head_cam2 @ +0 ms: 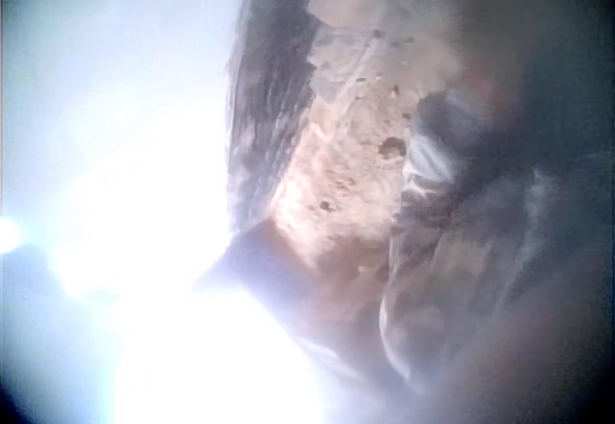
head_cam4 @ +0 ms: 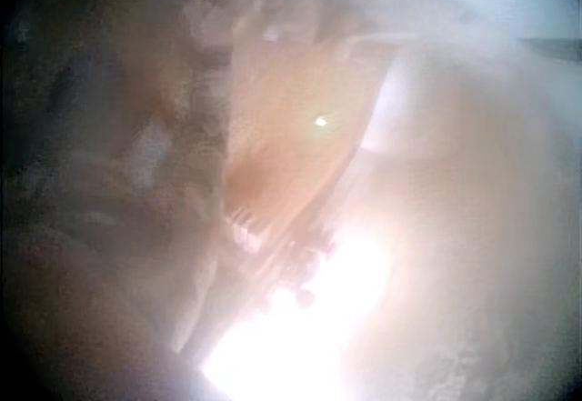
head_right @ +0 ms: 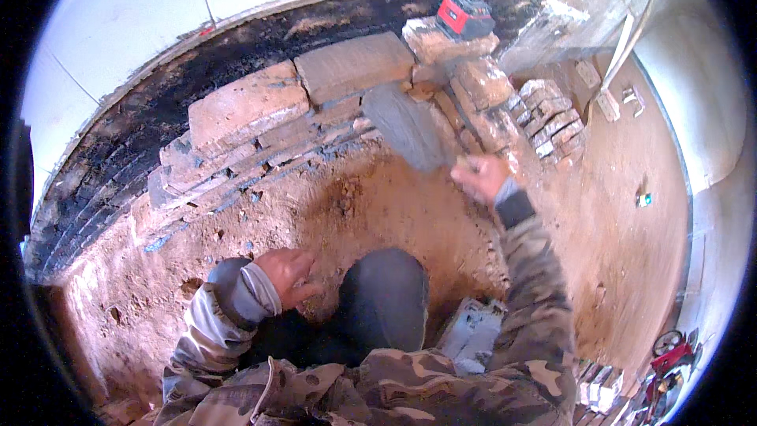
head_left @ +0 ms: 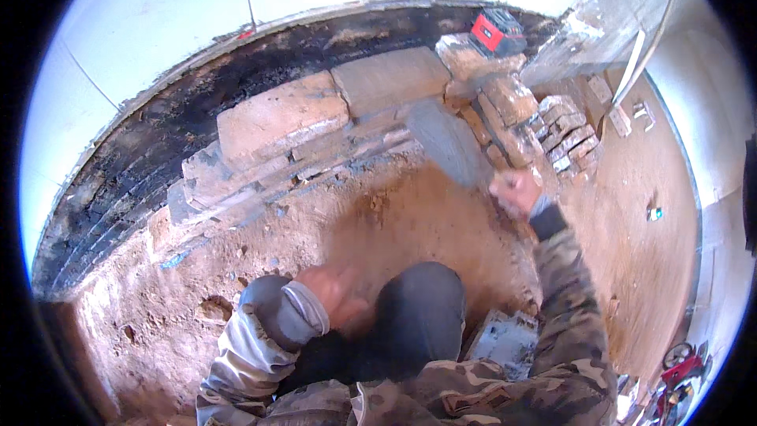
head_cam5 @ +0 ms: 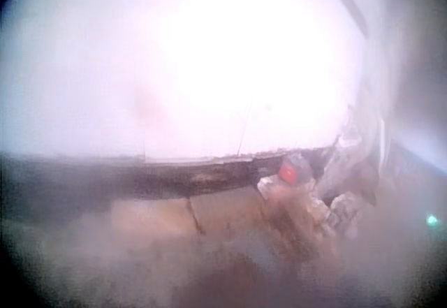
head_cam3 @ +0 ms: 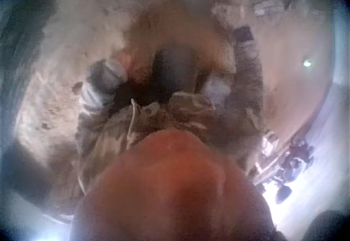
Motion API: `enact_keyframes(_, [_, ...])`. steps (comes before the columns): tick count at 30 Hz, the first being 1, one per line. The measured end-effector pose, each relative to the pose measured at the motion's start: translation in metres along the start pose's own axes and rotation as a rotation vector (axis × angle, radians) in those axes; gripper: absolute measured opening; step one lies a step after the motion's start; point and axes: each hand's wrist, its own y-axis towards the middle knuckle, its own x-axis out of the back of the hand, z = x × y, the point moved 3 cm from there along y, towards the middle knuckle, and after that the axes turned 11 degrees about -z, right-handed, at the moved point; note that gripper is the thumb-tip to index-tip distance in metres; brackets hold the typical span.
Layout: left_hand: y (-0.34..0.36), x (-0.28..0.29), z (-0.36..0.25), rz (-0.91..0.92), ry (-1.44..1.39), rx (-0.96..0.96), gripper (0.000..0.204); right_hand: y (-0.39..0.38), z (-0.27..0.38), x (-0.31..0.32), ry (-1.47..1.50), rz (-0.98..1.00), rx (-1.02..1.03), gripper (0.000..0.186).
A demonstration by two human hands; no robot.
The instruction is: The person is kneeling on the floor, using a trowel to scoop mortar from a container and spread it onto a circular brick wall. They then pick up a brick and place it onto the mortar, tapping it into place.
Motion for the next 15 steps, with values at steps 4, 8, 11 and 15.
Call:
enact_keyframes(4, [0.011,0.014,-0.008,0.044,-0.114,0.032,0.048,0.109,0.086,0.072,-0.364,0.048,0.343,0.036])
enact_keyframes(8, [0.01,0.03,-0.013,-0.025,-0.14,0.015,0.05,0.157,0.195,0.088,-0.888,-0.182,0.68,0.041])
enact_keyframes(11, [0.007,0.024,-0.008,0.01,-0.128,0.051,0.05,0.162,0.216,0.058,-1.202,-0.403,0.783,0.039])
enact_keyframes(15, [0.002,0.021,0.003,0.012,-0.149,0.063,0.049,0.126,0.215,0.063,-1.103,-0.482,0.839,0.033])
